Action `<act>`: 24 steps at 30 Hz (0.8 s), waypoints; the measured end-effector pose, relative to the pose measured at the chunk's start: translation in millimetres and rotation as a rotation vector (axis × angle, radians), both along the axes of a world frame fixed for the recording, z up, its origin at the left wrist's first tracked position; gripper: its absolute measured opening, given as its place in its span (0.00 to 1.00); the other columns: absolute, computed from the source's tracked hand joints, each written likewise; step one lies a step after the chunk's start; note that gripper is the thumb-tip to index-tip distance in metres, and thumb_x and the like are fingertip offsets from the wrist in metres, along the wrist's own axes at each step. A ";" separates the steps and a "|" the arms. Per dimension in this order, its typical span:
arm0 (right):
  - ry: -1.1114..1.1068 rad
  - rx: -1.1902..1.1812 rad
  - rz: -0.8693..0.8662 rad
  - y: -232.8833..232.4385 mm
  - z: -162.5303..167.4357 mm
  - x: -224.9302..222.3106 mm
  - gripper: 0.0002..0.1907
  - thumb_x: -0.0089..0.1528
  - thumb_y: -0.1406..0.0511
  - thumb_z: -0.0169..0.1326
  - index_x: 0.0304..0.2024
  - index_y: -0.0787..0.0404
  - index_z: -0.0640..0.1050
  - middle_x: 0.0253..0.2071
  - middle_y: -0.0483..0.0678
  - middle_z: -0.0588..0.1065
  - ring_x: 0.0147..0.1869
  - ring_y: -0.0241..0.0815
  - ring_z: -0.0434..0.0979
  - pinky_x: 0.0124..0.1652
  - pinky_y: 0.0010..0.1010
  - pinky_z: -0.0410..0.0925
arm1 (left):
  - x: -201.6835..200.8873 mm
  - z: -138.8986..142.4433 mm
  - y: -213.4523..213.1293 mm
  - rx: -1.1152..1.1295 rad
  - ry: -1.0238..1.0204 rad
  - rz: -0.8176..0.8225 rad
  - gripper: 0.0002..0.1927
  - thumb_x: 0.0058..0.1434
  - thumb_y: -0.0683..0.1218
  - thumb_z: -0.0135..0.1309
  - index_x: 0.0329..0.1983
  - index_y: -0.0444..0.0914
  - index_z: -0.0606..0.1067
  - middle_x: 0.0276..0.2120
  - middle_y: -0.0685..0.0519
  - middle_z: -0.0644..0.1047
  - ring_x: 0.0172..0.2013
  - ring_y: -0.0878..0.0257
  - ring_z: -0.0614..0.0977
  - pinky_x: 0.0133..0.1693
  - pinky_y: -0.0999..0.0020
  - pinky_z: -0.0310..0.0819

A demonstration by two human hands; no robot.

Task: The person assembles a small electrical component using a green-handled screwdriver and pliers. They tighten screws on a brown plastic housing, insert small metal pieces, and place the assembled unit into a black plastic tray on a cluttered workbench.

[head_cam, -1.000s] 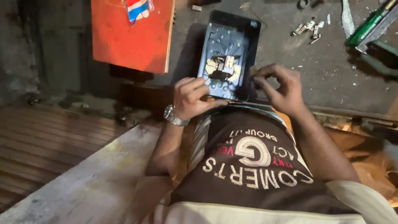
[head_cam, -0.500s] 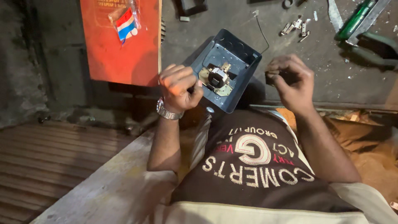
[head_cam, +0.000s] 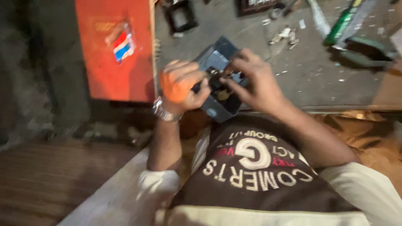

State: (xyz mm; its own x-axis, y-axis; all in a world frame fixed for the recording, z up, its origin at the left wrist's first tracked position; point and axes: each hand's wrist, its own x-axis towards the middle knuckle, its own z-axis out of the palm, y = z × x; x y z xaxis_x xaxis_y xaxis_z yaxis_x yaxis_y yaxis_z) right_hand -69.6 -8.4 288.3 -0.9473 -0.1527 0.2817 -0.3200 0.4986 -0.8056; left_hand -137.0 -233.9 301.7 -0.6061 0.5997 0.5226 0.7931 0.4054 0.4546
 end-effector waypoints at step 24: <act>0.064 0.144 -0.087 2.3 21.6 3.2 0.22 0.52 0.67 0.61 0.50 0.63 0.79 0.40 0.51 0.75 0.47 0.57 0.73 0.43 0.44 0.67 | -5.3 36.9 33.1 -0.102 0.015 -0.040 0.07 0.48 0.43 0.58 0.21 0.37 0.72 0.24 0.48 0.76 0.26 0.51 0.78 0.30 0.57 0.69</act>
State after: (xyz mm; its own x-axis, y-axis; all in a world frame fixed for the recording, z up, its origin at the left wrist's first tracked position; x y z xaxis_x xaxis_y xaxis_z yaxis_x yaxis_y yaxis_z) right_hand -66.4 -6.2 309.8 -0.9396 -0.1141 0.3226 -0.3186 0.6353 -0.7035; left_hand -142.3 -200.8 338.6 -0.5736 0.6736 0.4661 0.8156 0.4173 0.4007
